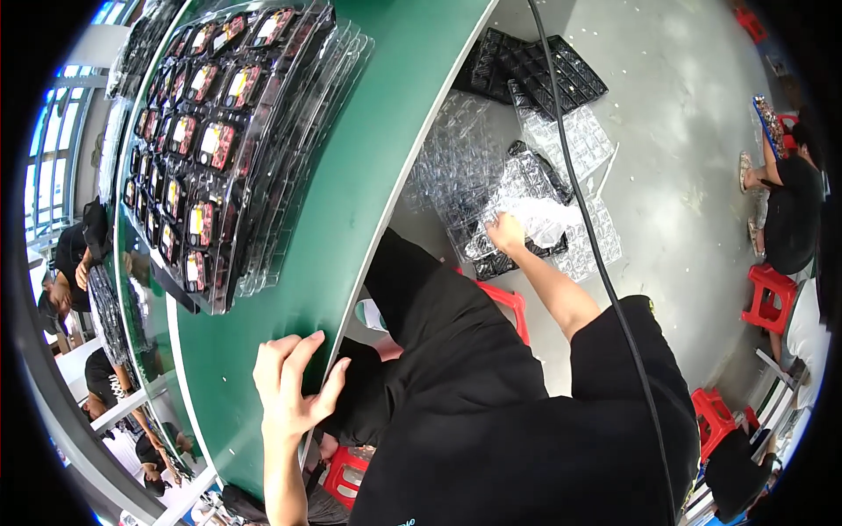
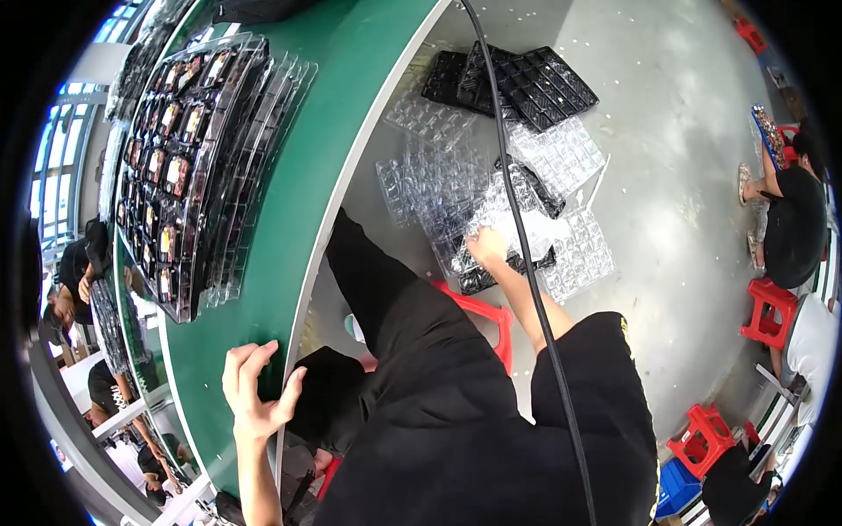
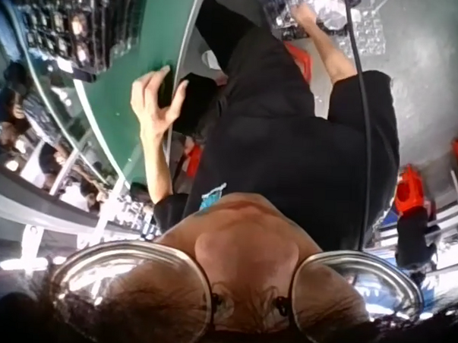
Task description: Manually assemble components of an electronic watch or similar device using tweezers at a factory workbench.
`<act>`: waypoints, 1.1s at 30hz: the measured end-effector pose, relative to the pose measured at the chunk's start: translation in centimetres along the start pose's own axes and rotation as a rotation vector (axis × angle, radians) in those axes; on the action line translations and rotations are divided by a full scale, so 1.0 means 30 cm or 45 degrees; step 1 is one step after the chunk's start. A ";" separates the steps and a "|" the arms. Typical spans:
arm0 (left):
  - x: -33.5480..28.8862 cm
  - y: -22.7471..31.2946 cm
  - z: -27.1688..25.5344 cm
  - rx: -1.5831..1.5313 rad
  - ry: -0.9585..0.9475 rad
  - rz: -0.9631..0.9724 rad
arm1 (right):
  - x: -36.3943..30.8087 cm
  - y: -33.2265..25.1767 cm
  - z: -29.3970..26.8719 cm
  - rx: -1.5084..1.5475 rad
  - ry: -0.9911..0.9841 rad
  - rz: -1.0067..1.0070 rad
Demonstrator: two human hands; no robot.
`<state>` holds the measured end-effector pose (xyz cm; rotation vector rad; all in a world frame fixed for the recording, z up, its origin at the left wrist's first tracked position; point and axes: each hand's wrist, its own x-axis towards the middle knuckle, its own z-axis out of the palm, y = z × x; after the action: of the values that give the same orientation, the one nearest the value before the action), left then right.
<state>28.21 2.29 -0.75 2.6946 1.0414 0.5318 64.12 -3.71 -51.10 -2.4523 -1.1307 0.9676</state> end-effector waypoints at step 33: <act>0.044 -0.021 -0.012 0.029 -0.118 -0.031 | 0.208 -0.195 -0.155 -0.409 0.176 -0.650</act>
<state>28.58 3.68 -0.29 2.6942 1.0597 0.3896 66.85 4.98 -47.66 -2.2176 -1.8506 0.4853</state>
